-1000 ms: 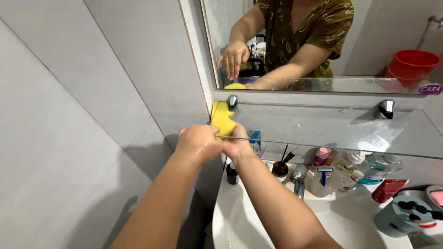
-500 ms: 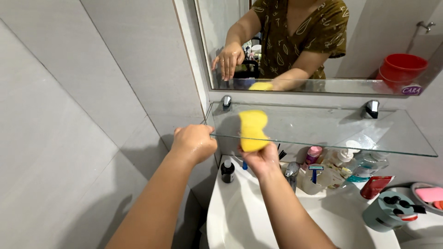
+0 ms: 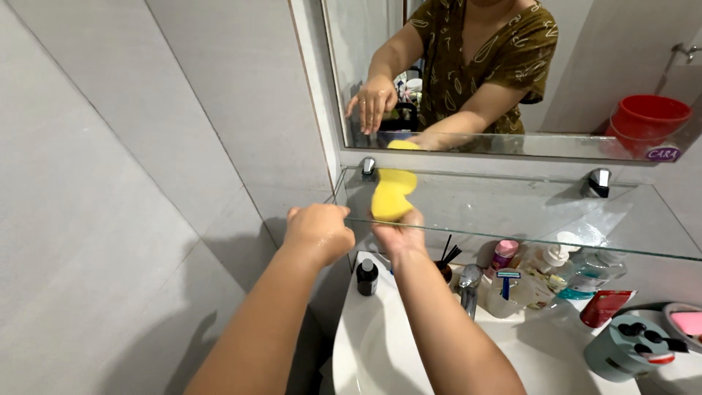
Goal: The person cleans a bathroom sink and a glass shelf using a handheld bidet sprayer and a sponge. They move various items including toothpaste, bottles, a razor, and a toothbrush holder while wiping the shelf and mirror surface with the sponge.
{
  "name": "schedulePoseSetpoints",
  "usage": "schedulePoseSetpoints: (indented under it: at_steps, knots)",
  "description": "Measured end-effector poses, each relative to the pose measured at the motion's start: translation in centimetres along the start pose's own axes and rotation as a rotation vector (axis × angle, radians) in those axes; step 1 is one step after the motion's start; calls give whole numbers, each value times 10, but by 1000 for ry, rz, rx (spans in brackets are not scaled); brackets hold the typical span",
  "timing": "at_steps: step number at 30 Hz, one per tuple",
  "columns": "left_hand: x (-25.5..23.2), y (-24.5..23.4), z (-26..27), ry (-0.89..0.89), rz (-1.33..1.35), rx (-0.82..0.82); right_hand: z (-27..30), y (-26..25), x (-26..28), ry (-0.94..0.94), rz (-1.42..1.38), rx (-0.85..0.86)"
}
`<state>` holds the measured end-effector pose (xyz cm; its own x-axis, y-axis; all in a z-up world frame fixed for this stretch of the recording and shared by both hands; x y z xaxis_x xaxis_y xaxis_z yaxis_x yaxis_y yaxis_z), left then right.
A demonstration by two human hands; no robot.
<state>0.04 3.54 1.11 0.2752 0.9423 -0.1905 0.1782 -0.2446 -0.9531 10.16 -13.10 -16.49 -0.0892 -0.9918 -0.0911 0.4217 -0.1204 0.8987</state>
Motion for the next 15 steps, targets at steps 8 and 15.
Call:
schedulePoseSetpoints:
  at_steps: [8, 15]
  knots:
    - [-4, 0, -2, 3, -30, 24, -15, 7, 9, 48, 281, -8]
    - [-3, 3, -6, 5, -86, 45, 31, -6, 66, 11, -28, 39]
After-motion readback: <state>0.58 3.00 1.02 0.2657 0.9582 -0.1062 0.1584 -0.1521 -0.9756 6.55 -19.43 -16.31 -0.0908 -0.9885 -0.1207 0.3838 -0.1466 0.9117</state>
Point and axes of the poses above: each hand's wrist, its own z-axis away from the middle knuckle, its own y-axis out of the palm, x = y × z, the point moved 2 cm from there along -z, towards the middle knuckle, and after that the axes turned 15 degrees about -x, right-handed, at the moved point
